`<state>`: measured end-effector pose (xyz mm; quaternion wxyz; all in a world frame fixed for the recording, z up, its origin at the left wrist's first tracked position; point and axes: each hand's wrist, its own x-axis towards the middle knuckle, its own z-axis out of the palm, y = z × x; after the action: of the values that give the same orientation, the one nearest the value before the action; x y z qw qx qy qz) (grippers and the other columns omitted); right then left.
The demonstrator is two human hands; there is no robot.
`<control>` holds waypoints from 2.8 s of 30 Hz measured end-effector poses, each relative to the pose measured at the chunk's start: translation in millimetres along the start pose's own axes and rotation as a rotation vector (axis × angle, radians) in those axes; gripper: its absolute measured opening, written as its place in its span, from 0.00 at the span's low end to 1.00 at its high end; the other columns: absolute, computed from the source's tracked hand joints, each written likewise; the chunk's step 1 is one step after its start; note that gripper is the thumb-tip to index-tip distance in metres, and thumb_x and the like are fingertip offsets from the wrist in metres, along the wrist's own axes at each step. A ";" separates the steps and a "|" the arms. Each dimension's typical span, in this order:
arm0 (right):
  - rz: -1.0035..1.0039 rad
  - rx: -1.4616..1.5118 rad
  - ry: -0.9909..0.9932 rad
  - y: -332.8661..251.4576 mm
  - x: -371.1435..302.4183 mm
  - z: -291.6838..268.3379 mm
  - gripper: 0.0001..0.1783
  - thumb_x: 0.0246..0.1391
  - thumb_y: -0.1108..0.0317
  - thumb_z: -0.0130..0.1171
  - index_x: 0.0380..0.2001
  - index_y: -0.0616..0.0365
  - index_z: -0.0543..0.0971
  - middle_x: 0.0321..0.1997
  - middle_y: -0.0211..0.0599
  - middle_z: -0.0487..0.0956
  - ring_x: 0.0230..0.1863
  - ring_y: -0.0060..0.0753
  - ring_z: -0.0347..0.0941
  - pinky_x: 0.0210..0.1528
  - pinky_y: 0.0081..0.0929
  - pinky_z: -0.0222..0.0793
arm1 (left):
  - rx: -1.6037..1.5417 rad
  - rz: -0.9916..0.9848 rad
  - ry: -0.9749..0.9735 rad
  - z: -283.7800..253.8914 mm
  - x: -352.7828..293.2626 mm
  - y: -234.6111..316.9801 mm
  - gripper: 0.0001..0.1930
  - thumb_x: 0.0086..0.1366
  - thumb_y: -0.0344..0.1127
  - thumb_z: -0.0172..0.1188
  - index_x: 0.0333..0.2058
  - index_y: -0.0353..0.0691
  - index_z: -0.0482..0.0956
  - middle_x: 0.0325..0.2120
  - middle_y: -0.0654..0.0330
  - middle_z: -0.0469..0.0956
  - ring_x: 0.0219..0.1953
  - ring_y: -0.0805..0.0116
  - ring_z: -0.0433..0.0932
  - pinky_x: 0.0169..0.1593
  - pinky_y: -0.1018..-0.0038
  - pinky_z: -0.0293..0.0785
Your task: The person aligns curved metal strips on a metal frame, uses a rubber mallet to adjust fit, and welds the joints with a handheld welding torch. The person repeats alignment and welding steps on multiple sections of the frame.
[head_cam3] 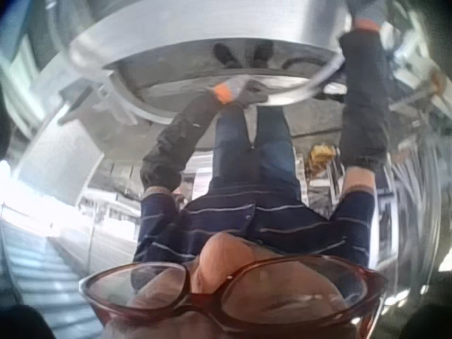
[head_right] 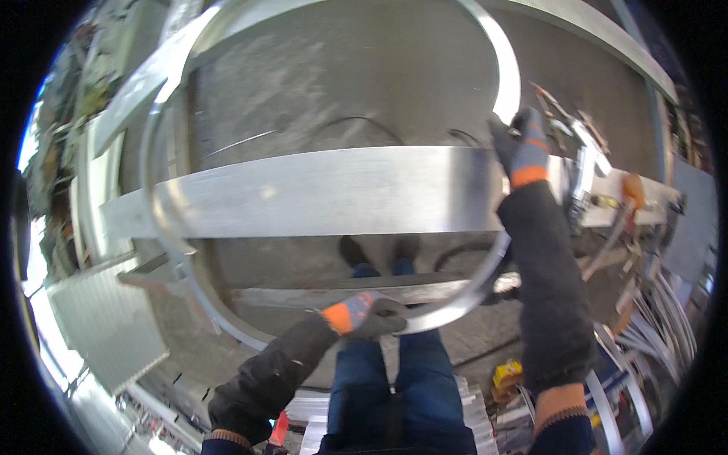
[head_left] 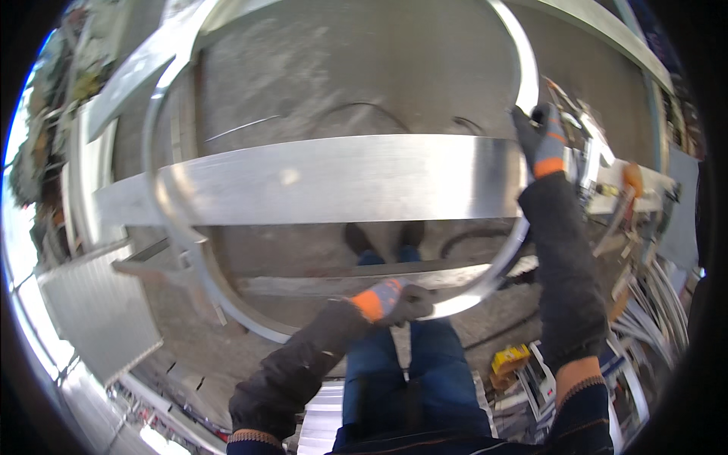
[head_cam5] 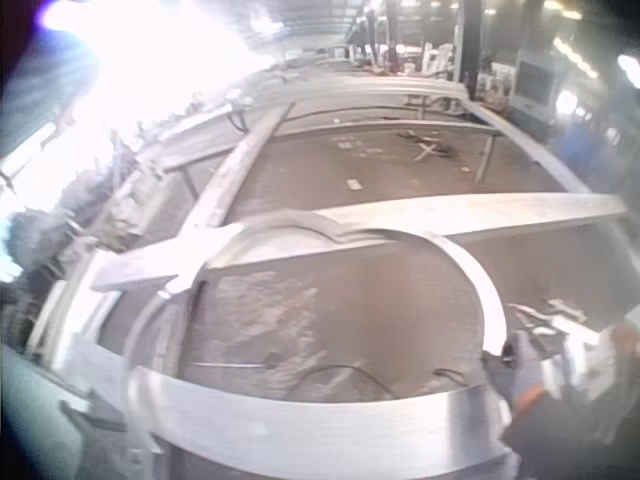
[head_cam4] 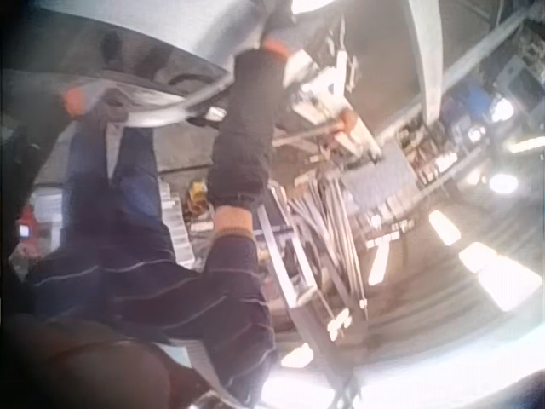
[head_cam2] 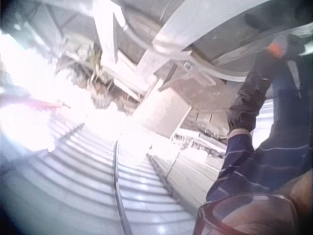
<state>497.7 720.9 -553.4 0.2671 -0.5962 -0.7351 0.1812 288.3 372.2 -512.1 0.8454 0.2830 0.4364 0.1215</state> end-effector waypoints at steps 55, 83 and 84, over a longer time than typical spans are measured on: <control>-0.646 1.082 -0.160 -215.7 29.2 32.4 0.05 0.70 0.70 0.49 0.43 0.59 0.71 0.25 0.34 0.76 0.23 0.22 0.72 0.22 0.22 0.68 | -0.451 0.164 0.688 -13.2 13.1 23.6 0.09 0.71 0.33 0.58 0.42 0.34 0.72 0.27 0.59 0.77 0.23 0.71 0.78 0.23 0.73 0.72; -0.020 1.480 -0.729 -231.0 -62.5 20.6 0.22 0.66 0.57 0.60 0.21 0.54 0.66 0.18 0.22 0.65 0.21 0.13 0.59 0.23 0.22 0.58 | -0.614 -0.003 0.821 48.4 -25.9 -45.5 0.11 0.74 0.37 0.56 0.47 0.36 0.77 0.25 0.59 0.77 0.17 0.73 0.73 0.20 0.76 0.67; -0.016 1.435 -0.738 -231.8 -76.8 19.8 0.21 0.66 0.57 0.60 0.22 0.54 0.67 0.19 0.22 0.66 0.22 0.13 0.60 0.24 0.22 0.59 | -0.629 -0.012 0.834 53.8 -30.4 -56.6 0.11 0.74 0.37 0.56 0.47 0.36 0.77 0.25 0.59 0.77 0.17 0.73 0.73 0.20 0.76 0.67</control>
<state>316.1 595.5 -447.1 0.3263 -0.1758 -0.4848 0.7922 311.4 292.5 -500.2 0.6446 -0.0597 0.6801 0.3441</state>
